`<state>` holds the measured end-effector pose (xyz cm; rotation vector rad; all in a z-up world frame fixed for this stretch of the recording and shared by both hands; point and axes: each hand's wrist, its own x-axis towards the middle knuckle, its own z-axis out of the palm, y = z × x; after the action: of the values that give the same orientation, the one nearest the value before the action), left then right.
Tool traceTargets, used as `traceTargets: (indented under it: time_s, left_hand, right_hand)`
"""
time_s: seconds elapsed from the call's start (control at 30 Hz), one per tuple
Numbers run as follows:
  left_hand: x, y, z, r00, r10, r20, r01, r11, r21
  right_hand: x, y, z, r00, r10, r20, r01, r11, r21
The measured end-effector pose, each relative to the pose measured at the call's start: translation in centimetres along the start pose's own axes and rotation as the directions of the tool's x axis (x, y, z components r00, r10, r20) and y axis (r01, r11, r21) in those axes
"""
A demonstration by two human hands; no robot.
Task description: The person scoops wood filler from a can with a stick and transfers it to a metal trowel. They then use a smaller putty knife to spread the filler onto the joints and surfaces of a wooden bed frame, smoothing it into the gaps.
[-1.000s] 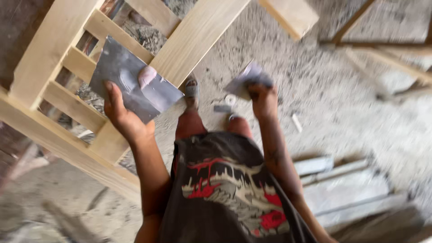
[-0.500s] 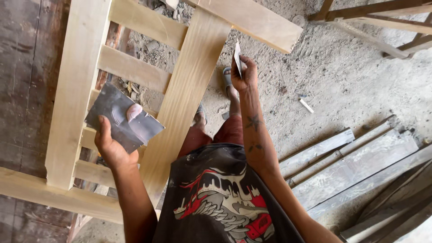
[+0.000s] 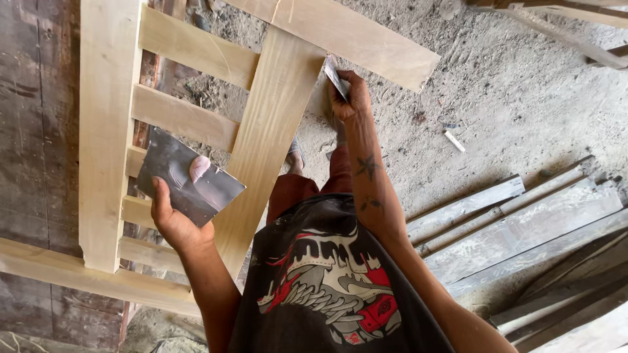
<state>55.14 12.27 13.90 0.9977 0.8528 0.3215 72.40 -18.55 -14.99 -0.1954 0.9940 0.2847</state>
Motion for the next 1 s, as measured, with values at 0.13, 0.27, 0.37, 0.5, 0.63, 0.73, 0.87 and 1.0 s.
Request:
traceTargets:
  time_s: [0.13,0.27,0.37,0.5,0.63,0.73,0.87,1.0]
  left_hand:
    - [0.8,-0.5,0.7,1.0,0.003,-0.003,-0.003,1.0,-0.007]
    - [0.7,-1.3,0.6,0.999,-0.003,-0.05,0.004,1.0,0.011]
    - [0.8,-1.7,0.7,0.997,-0.022,-0.074,0.024,0.999,0.021]
    - [0.9,-1.6,1.3,0.989,-0.064,-0.133,0.068,0.997,0.021]
    - [1.4,-1.6,2.6,0.996,-0.038,-0.075,0.042,0.998,0.055]
    - [1.5,-1.4,3.8,0.998,-0.04,-0.05,0.043,0.998,0.054]
    - [1.3,-0.9,4.7,1.0,-0.023,-0.009,0.024,0.997,0.073]
    - [0.3,-0.2,3.3,1.0,-0.012,-0.026,0.014,0.996,0.085]
  right_hand:
    - [-0.4,-0.9,1.1,0.997,-0.041,0.067,0.05,0.988,-0.144]
    - [-0.8,-1.8,1.3,0.998,-0.003,0.062,0.009,0.994,-0.11]
    - [-0.7,-2.6,1.6,0.998,0.009,-0.067,-0.014,0.997,-0.078]
    - [-0.3,-3.2,1.6,0.997,0.072,-0.003,-0.072,0.997,-0.003]
    - [0.5,-3.0,1.4,1.0,-0.004,-0.012,0.005,0.998,0.066]
    - [0.7,-2.0,1.0,0.999,-0.035,-0.023,0.039,0.983,0.178]
    - [0.2,0.0,0.9,0.993,-0.098,-0.07,0.117,0.923,0.367]
    - [-2.1,0.7,0.3,0.995,-0.097,-0.008,0.088,0.865,0.493]
